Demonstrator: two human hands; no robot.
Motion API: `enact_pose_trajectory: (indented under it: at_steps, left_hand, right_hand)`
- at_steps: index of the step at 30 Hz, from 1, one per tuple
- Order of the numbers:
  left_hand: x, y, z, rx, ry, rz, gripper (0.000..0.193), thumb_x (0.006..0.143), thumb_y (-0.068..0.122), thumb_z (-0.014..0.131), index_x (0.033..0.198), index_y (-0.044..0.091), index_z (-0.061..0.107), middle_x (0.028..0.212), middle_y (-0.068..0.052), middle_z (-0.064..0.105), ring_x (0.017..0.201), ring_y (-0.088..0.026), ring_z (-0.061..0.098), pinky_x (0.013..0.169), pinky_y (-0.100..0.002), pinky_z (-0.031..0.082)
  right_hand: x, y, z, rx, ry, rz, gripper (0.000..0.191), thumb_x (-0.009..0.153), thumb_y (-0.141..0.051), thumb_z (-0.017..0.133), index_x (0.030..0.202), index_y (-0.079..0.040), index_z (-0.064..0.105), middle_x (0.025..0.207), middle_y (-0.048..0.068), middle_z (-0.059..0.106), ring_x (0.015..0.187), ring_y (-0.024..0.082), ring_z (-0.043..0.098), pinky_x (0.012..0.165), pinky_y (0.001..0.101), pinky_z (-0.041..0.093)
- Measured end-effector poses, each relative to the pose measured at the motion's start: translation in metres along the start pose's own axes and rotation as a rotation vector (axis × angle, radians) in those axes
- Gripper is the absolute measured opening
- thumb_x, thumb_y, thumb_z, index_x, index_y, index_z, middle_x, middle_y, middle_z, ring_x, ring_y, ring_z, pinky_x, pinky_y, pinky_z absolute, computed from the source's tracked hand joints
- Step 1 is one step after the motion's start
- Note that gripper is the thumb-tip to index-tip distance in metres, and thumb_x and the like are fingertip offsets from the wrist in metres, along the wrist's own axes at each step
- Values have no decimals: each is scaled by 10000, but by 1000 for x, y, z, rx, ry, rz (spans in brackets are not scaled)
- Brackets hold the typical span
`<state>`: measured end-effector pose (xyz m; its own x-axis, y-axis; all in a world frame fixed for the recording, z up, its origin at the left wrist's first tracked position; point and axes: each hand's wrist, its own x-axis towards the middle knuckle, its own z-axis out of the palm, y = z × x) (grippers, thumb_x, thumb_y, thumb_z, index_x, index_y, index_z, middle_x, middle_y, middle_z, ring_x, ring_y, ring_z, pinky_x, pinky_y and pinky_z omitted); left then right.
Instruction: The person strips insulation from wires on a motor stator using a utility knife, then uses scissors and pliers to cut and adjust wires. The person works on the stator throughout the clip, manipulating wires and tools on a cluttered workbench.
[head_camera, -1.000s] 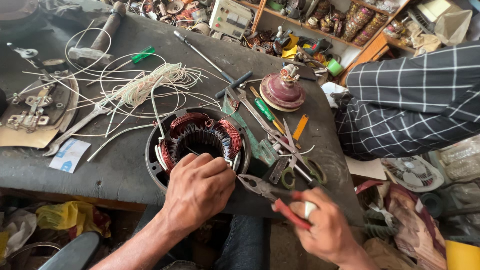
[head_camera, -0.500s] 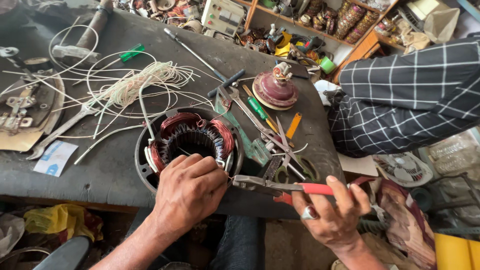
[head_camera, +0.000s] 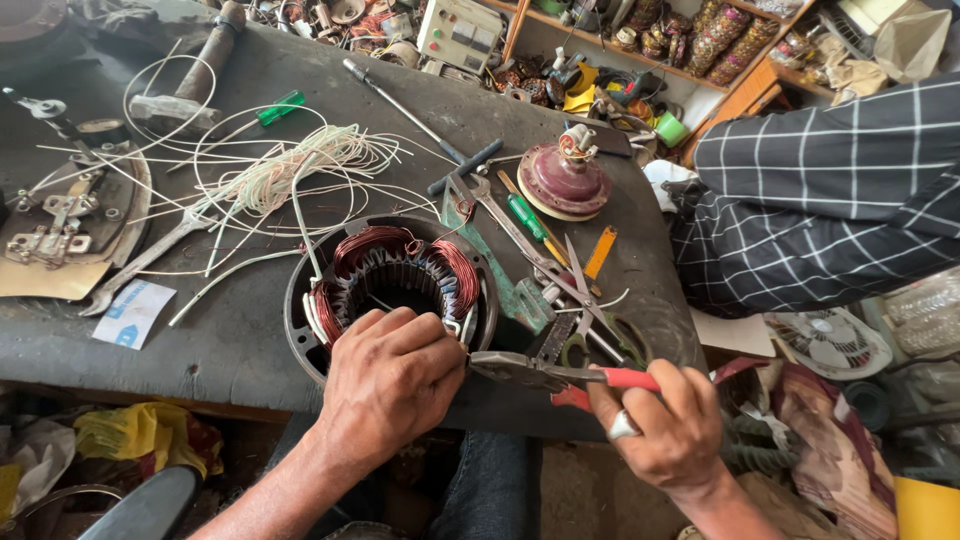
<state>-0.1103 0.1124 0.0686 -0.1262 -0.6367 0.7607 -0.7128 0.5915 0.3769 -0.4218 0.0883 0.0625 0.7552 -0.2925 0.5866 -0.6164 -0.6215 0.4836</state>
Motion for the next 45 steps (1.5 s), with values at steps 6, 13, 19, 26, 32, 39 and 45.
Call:
enact_pose_trajectory:
  at_steps: [6,13,19,26,32,39,45]
  left_hand:
    - [0,1,-1,62,-19,54,158,753,128,793,699,122,645,712,13,547,706,-181,597,650,-374,454]
    - [1,1,-2,13,17,27,164,758,152,799,706,126,646,727,12,559,716,-190,595,662,-370,457]
    - [2,2,-3,-5,-2,5,152,717,144,799,697,117,651,718,11,571,707,-196,601,650,-373,460]
    - [3,3,-3,0,1,-15,152,727,126,796,678,118,653,710,13,570,708,-185,607,656,-369,469]
    - [1,3,-1,-3,-6,-25,138,737,121,790,684,118,663,718,26,577,704,-167,606,651,-359,465]
    - [1,3,-1,66,0,44,152,758,111,784,689,117,648,704,20,554,693,-166,596,645,-365,453]
    - [2,3,-3,27,8,33,162,750,126,785,693,124,633,712,12,547,708,-183,598,652,-371,457]
  right_hand:
    - [7,13,-16,1154,-834,694,121,843,-249,832,924,-176,780,940,-20,605,1037,258,565,930,433,373]
    - [-3,-3,-11,68,41,129,152,822,-210,833,950,-180,755,1025,0,611,1121,300,553,985,480,369]
    - [-13,-3,2,-214,107,9,149,871,-321,887,965,-230,816,1067,-49,550,1217,282,496,1018,510,314]
    - [-13,3,2,-267,130,-76,231,848,-347,866,1074,-303,843,1093,-73,529,1181,260,499,996,468,313]
    - [-5,2,6,-261,162,-80,215,864,-345,885,1052,-256,829,1023,-71,516,1133,240,518,961,447,325]
    - [1,-1,-8,576,-290,344,249,784,-352,901,864,-140,798,768,-40,587,759,134,593,644,307,446]
    - [-2,4,-20,788,-439,545,217,738,-254,831,824,-126,678,840,-16,612,848,215,632,819,401,458]
